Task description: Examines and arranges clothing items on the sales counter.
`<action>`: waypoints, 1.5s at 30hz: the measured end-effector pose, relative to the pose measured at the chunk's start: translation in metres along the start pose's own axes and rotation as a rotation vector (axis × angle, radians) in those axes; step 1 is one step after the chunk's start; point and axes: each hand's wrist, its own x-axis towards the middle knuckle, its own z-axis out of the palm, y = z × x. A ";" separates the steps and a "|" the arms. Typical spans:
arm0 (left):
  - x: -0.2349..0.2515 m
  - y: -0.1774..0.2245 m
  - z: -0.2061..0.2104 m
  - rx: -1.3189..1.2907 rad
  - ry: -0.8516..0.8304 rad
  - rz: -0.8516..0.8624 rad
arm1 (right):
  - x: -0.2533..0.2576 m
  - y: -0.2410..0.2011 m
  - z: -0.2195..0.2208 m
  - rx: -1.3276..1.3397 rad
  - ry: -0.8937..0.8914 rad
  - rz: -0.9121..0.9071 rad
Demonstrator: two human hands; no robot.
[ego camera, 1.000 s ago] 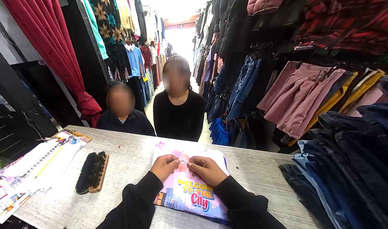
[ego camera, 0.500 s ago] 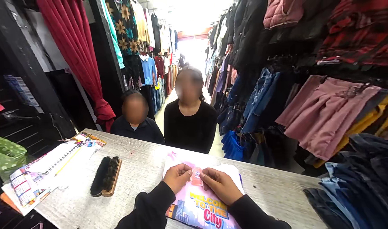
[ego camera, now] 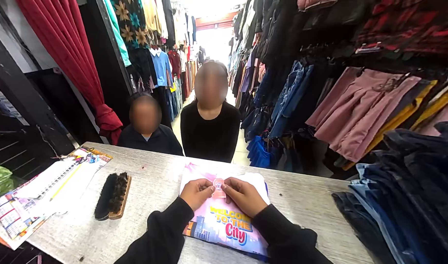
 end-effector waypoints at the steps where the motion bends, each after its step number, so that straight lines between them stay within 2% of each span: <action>1: 0.000 0.001 0.000 0.005 -0.002 0.000 | 0.000 -0.001 0.000 0.004 -0.007 0.001; 10: -0.003 0.005 -0.004 -0.078 0.087 -0.069 | -0.001 -0.002 0.008 0.034 0.094 -0.123; 18: -0.008 0.013 -0.003 0.005 0.018 -0.069 | -0.002 0.018 0.014 -0.036 0.170 -0.249; 25: -0.001 0.010 -0.002 -0.047 0.000 -0.056 | -0.006 0.011 0.004 -0.059 0.029 -0.223; 37: 0.002 0.012 -0.001 0.028 -0.029 -0.024 | 0.002 0.016 0.011 -0.037 0.130 -0.233; 45: 0.004 0.007 -0.001 -0.004 0.013 -0.044 | 0.001 0.007 0.007 -0.100 0.039 -0.203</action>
